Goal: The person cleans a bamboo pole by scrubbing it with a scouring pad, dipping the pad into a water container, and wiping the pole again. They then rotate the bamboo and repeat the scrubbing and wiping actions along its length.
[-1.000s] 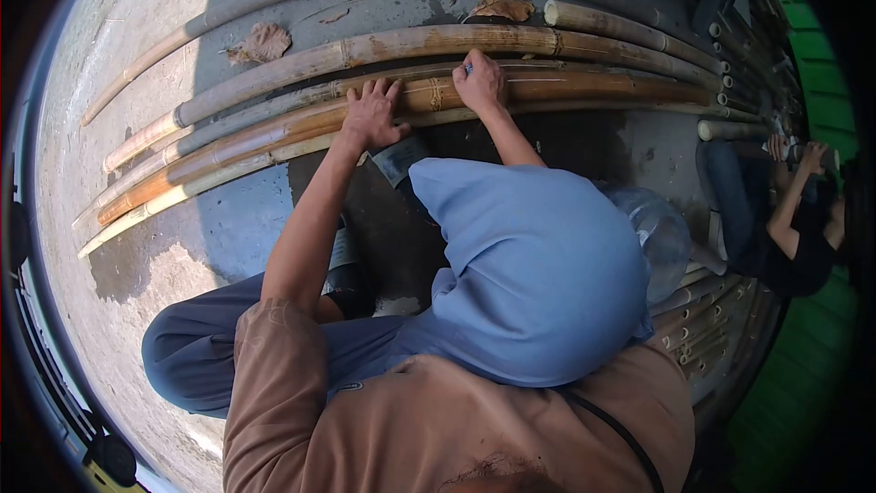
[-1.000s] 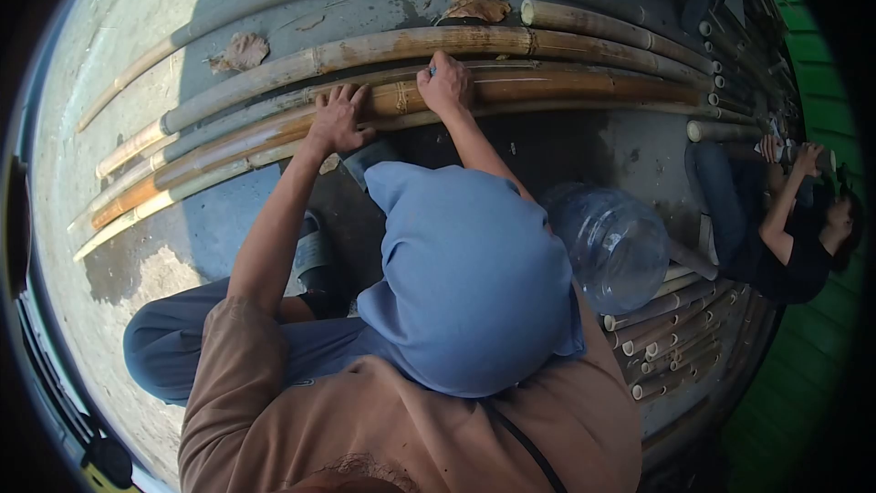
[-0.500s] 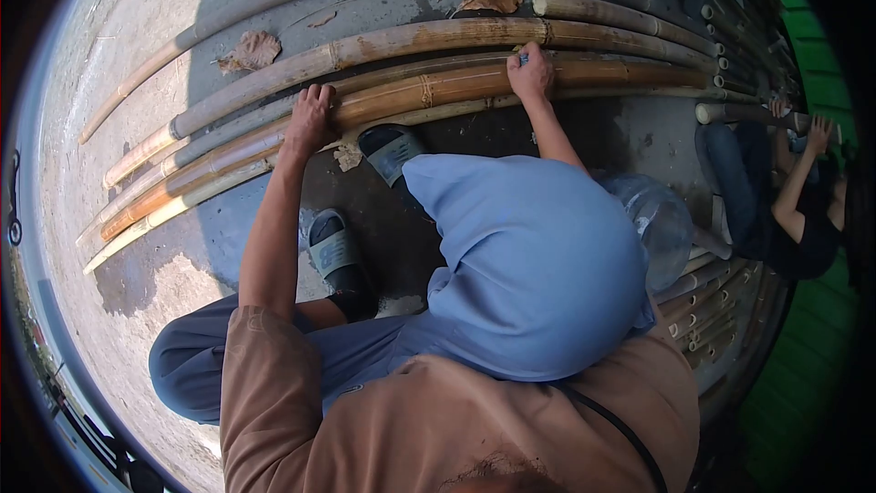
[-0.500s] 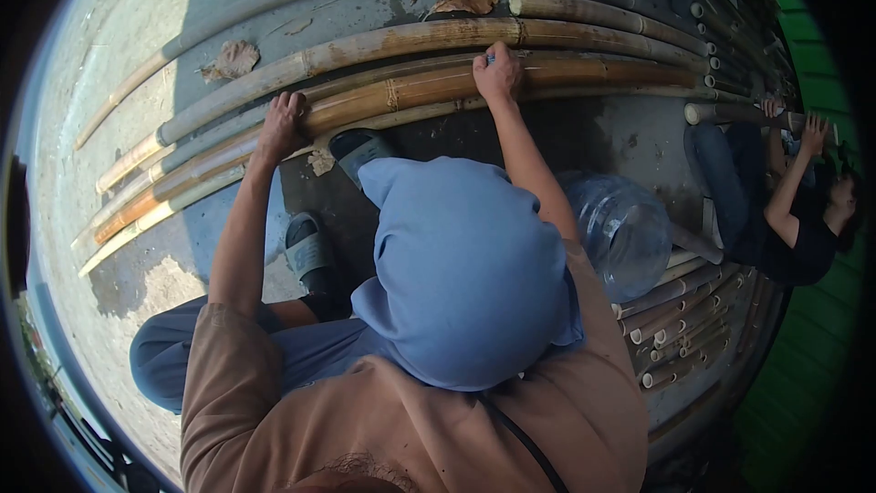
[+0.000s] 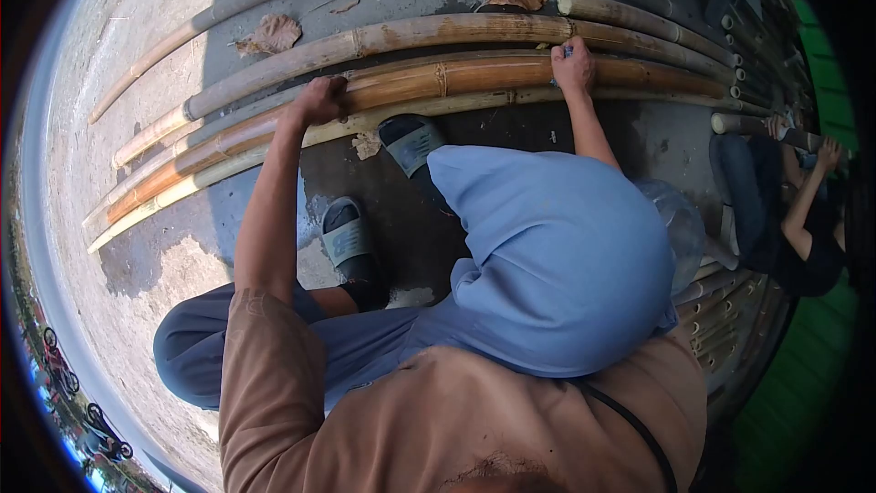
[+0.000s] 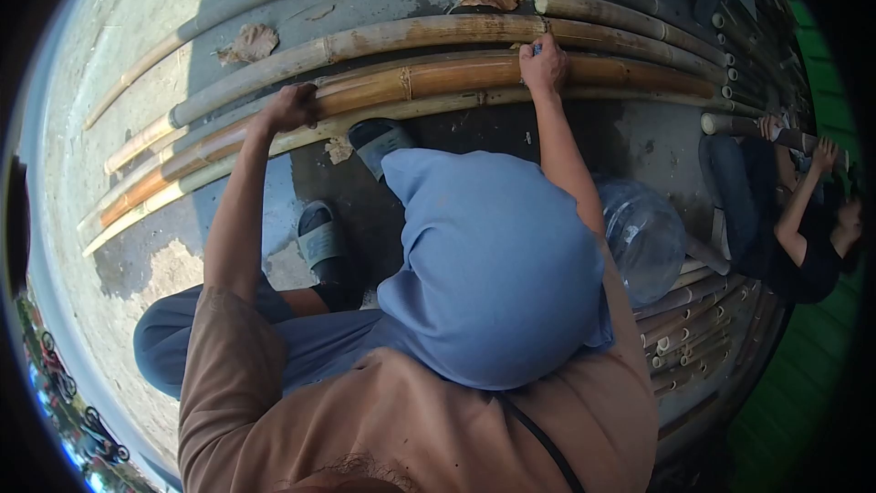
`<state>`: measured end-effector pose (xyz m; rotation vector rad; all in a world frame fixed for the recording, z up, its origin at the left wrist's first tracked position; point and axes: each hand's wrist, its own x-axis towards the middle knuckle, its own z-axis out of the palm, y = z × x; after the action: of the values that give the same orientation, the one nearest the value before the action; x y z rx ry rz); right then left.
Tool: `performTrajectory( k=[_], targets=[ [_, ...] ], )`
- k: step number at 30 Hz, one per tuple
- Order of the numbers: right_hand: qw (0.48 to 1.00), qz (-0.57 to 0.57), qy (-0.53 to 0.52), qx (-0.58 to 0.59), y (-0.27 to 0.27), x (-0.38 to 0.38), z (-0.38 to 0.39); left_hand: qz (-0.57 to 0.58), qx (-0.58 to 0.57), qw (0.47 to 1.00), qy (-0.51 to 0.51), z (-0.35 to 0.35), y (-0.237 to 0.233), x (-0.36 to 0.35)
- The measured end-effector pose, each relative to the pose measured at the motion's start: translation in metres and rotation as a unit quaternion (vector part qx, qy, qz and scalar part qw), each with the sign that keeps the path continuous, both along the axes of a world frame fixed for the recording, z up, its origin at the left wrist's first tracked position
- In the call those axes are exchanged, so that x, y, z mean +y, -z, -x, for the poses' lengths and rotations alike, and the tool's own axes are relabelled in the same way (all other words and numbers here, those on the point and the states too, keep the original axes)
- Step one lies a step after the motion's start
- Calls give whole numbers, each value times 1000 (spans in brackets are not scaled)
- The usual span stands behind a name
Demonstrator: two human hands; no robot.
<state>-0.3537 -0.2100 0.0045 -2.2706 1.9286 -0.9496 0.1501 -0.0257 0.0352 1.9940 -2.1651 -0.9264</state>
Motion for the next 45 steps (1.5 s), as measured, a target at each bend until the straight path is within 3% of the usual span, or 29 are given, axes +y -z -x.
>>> performTrajectory(
  k=[2,4,6,8,11,16,19,23,25,29,31,35,36,38,42,45],
  targets=[
    [999,3,23,25,4,2,-21,3,-3,1000,3,0,8,-5],
    [999,-15,-33,-8,2,40,-93,-35,-25,999,-2,3,7,-8],
    [984,-1,-161,-74,-5,81,-161,-34,-33,999,4,2,12,-6],
    [978,-13,-198,-62,-17,93,-181,-7,-48,999,3,-2,22,-3],
    [984,-52,-158,-58,-22,76,-141,41,-81,996,15,-2,34,5],
    [998,43,18,33,-6,1,11,80,-126,989,8,32,-14,17],
    [997,18,62,45,-9,-3,13,149,-93,984,-16,33,-3,19],
    [990,39,-96,-92,-5,60,-108,139,-40,989,-12,21,-2,7],
    [976,42,-185,-106,-14,93,-160,109,3,994,-1,19,-12,2],
    [973,-24,-222,-63,-30,100,-149,-8,25,1000,-6,12,-22,-4],
    [987,-38,-146,-55,-23,79,-100,-48,29,998,7,6,-14,-5],
    [998,62,31,9,-7,41,16,-69,45,996,-15,9,-18,-5],
    [997,70,37,12,-5,41,12,-100,50,994,-16,7,-16,-8],
    [994,87,56,20,1,44,0,-37,19,999,7,7,-6,-7],
    [987,62,-137,-55,-19,99,-136,-37,-44,998,23,21,2,-10],
    [968,61,-233,-77,-19,109,-176,25,-147,989,-19,40,21,3]
  ],
)
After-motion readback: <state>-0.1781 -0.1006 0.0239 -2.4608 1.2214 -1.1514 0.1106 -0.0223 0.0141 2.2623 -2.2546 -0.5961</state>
